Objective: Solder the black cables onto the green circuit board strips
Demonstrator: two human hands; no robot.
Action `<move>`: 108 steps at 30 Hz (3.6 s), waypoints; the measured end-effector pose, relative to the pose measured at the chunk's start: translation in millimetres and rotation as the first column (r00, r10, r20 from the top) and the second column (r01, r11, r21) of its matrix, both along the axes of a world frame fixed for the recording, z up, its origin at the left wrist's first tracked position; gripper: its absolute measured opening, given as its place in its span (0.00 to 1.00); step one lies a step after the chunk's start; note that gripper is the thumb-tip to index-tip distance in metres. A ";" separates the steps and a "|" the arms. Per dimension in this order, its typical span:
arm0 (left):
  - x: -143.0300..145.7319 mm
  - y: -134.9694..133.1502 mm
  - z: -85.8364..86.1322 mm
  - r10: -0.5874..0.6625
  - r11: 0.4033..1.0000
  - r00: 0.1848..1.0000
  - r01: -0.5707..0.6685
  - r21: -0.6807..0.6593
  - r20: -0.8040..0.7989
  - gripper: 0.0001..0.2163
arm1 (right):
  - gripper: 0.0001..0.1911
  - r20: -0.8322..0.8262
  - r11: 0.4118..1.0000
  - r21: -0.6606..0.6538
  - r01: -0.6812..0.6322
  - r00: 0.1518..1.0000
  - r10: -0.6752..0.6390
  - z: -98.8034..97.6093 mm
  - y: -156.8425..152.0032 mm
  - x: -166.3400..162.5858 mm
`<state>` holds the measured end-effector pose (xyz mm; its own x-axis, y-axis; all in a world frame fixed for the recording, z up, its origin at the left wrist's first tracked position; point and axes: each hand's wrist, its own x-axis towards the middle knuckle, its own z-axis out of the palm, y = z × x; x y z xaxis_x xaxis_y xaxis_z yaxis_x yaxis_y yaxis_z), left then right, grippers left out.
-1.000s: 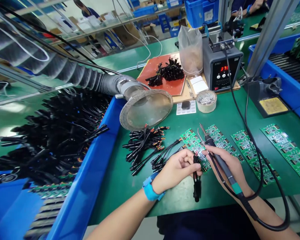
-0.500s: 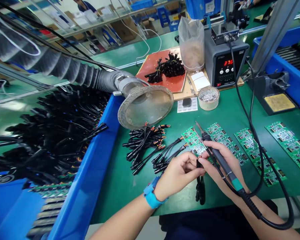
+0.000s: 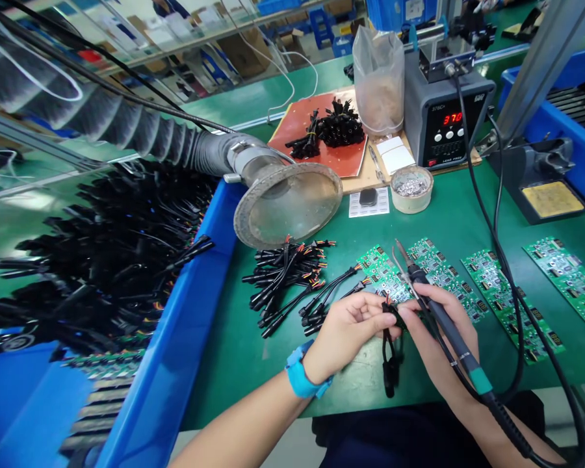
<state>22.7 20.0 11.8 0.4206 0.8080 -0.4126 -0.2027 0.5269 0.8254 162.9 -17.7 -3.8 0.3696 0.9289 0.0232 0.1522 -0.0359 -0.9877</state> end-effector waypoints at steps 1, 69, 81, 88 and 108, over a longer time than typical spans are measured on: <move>-1.0 0.8 1.0 -0.043 0.998 0.999 0.045 -0.042 0.028 0.16 | 0.19 0.017 1.000 0.016 0.014 1.000 -0.014 0.1 -0.9 2.0; -19.5 -9.6 8.5 0.143 0.617 0.293 0.720 0.317 -0.945 0.09 | 0.18 0.630 0.841 0.096 -0.532 0.687 0.362 -21.4 -70.5 49.2; -19.5 -10.0 7.6 0.152 0.608 0.279 0.730 0.312 -0.948 0.10 | 0.29 0.672 0.806 0.178 -0.564 0.668 0.320 -16.1 -69.9 54.6; -19.8 -10.7 5.8 0.166 0.602 0.288 0.727 0.328 -0.943 0.10 | 0.28 0.740 0.780 0.206 -0.591 0.616 0.271 -11.6 -61.8 50.3; -17.1 -13.0 5.4 0.199 0.598 0.286 0.722 0.347 -0.937 0.09 | 0.27 0.762 0.764 0.264 -0.589 0.613 0.208 -12.4 -59.5 42.8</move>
<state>5.6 7.0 17.2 0.4440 0.8873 -0.1248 0.8425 -0.3661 0.3952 205.6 -77.2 -16.2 -0.3326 0.7726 0.5408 0.6354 0.6074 -0.4768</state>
